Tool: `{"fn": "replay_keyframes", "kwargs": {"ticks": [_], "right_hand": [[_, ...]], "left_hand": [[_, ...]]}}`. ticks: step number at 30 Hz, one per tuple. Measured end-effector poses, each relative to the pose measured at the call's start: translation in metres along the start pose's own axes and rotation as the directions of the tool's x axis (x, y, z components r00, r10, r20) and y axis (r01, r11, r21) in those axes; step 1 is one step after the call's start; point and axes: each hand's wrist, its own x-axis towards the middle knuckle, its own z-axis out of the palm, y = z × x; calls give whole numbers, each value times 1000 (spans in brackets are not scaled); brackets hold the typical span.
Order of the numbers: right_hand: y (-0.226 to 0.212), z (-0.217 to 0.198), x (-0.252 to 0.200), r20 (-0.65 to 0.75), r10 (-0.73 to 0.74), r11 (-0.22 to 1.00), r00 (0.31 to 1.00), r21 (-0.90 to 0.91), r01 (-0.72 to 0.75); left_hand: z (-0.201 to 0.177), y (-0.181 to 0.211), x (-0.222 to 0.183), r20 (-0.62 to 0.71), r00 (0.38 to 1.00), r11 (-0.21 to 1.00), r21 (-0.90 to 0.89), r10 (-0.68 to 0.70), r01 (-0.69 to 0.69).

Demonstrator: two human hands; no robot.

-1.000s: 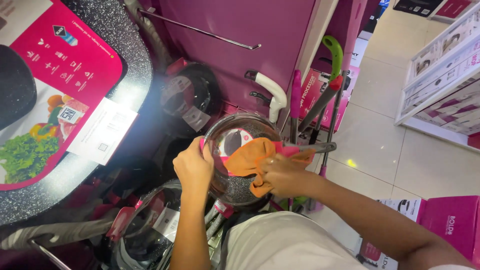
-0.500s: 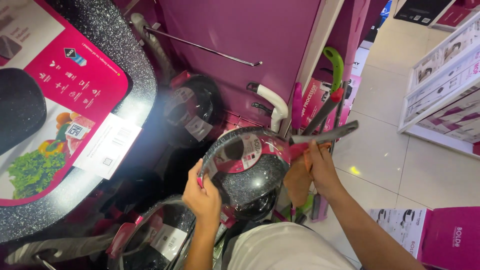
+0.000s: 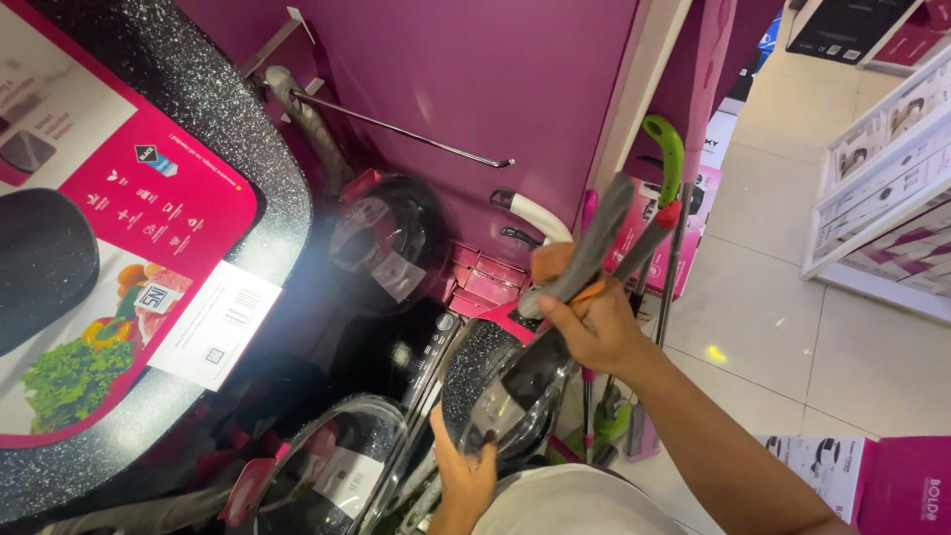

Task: Wiping down and organizing kitchenware and cleaning supplies on retail display shelves.

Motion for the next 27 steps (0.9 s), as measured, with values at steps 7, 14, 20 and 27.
{"fn": "replay_keyframes", "kwargs": {"ticks": [7, 14, 20, 27], "right_hand": [[0, 12, 41, 184, -100, 980, 978, -155, 129], [28, 26, 64, 176, -36, 969, 984, -235, 77], [45, 53, 92, 286, -20, 995, 958, -92, 49], [75, 97, 121, 371, -16, 998, 928, 60, -7]], "left_hand": [[7, 64, 18, 105, 986, 990, 35, 130, -135], [15, 64, 29, 28, 987, 984, 78, 158, -160], [22, 51, 42, -100, 982, 977, 157, 160, -143], [15, 60, 89, -238, 964, 993, 20, 122, -121]]}}
